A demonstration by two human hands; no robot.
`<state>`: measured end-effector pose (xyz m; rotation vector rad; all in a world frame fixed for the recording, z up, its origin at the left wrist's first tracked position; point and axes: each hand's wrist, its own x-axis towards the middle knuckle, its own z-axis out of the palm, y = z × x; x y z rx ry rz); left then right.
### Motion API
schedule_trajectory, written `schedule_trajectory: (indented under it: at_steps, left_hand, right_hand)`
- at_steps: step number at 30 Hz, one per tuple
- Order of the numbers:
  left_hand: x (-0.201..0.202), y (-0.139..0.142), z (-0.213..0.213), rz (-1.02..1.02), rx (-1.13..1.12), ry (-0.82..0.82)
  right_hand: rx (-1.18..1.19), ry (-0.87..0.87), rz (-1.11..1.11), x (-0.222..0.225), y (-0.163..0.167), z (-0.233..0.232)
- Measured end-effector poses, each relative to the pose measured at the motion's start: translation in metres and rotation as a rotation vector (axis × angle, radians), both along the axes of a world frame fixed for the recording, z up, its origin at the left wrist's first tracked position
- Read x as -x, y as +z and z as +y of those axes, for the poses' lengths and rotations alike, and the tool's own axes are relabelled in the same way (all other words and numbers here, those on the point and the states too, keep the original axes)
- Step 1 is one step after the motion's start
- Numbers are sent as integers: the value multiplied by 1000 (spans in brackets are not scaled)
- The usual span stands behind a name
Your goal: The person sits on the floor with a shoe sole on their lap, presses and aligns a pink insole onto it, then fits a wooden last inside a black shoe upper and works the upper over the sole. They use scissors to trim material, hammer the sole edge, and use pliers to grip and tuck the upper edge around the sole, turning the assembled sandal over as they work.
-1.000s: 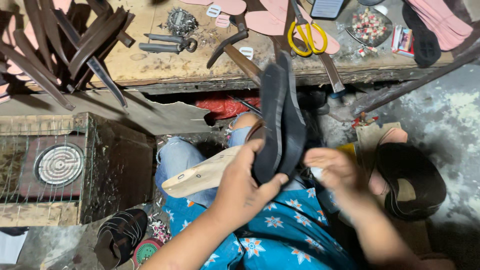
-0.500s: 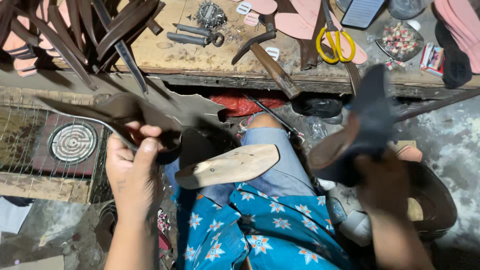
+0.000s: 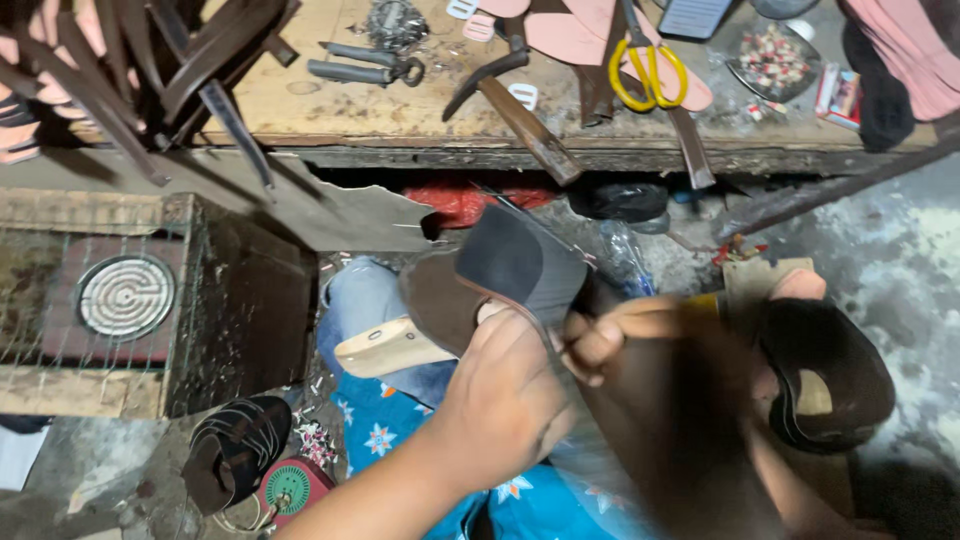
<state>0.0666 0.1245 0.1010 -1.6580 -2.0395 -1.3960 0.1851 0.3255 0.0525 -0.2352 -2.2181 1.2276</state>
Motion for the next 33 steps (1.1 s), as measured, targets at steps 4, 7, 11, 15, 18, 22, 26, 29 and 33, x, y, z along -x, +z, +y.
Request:
schedule_trajectory:
  at_steps: [4,7,11,15,18,22,26,29,33]
  left_hand:
    - [-14,-10,13,57,63,18]
    - [-21,-22,22,-55,372,-22]
    - [-16,-39,32,-143,782,-13]
    - [-14,-36,19,-387,493,-10]
    - [-11,-25,-2,-710,220,55]
    - [7,-22,-21,-1473,-488,-267]
    - [23,-40,-27,-1698,-883,-350]
    - [30,-61,-40,-1718,-1012,-155]
    - [42,-88,-83,-1602,-1307,10]
  right_hand:
    - [-229,-513,-41,-47,-37,98]
    - [-547,-701,-270,-93,-71,191]
    - [-850,-937,-531,-165,-150,227]
    - [-461,-1321,-1130,-201,-221,201]
    - [-335,-1291,-1291,-196,-218,198]
    - [-145,-812,-918,-123,-167,201]
    - [673,14,-385,-27,-113,133]
    - [961,395,-320,26,-72,61]
    - [1049,619,-356,77,-27,-3]
